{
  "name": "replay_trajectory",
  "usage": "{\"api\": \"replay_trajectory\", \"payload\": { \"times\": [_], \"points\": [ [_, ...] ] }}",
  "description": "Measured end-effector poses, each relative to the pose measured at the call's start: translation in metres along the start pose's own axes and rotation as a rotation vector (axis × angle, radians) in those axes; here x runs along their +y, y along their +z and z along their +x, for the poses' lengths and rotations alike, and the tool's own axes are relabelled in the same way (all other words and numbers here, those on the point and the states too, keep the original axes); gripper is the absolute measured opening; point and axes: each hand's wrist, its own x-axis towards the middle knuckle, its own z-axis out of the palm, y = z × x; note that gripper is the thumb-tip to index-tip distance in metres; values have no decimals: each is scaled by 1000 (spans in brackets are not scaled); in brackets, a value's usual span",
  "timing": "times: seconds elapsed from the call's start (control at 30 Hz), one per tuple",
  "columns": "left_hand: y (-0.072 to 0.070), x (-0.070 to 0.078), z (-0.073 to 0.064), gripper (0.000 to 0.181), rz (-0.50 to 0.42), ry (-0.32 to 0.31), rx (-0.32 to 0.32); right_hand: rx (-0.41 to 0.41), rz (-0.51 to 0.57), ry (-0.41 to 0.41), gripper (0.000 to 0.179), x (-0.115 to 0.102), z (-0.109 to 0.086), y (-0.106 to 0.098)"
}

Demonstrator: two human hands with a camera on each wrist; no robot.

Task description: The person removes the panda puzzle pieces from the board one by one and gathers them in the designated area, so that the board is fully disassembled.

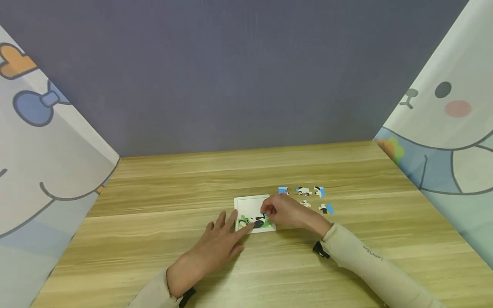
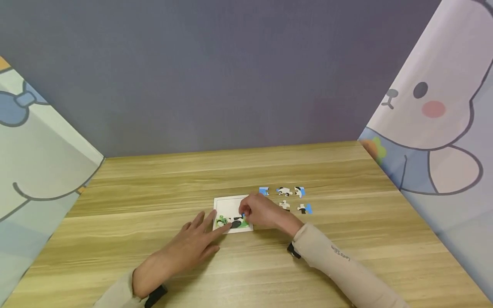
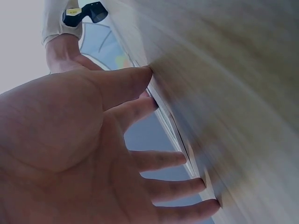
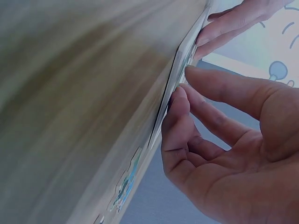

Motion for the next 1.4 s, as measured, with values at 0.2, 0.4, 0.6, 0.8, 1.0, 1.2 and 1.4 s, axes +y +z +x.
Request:
{"api": "replay_trajectory", "payload": {
  "times": [0.2, 0.4, 0.6, 0.8, 1.0, 1.2, 1.4],
  "points": [
    [0, 0, 0, 54, -4, -2, 1, -3, -12, 18, 22, -1, 0, 1],
    [0, 0, 0, 54, -2, -4, 4, -7, -31, 14, 23, -1, 0, 1],
    [0, 0, 0, 54, 7, -1, 6, -5, -15, 5, 24, 0, 0, 1],
    [1, 0, 0, 54, 22, 1, 15, -2, 0, 20, 25, -1, 0, 1],
    [1, 0, 0, 54, 16, -2, 2, -3, 4, 25, 24, -2, -1, 1],
    [-1, 1, 0, 54, 4, -9, -5, 14, 8, 35, 22, -3, -1, 0],
    [0, 0, 0, 53, 9, -11, -5, 18, 47, 39, 25, -7, -2, -1]
  ]
}}
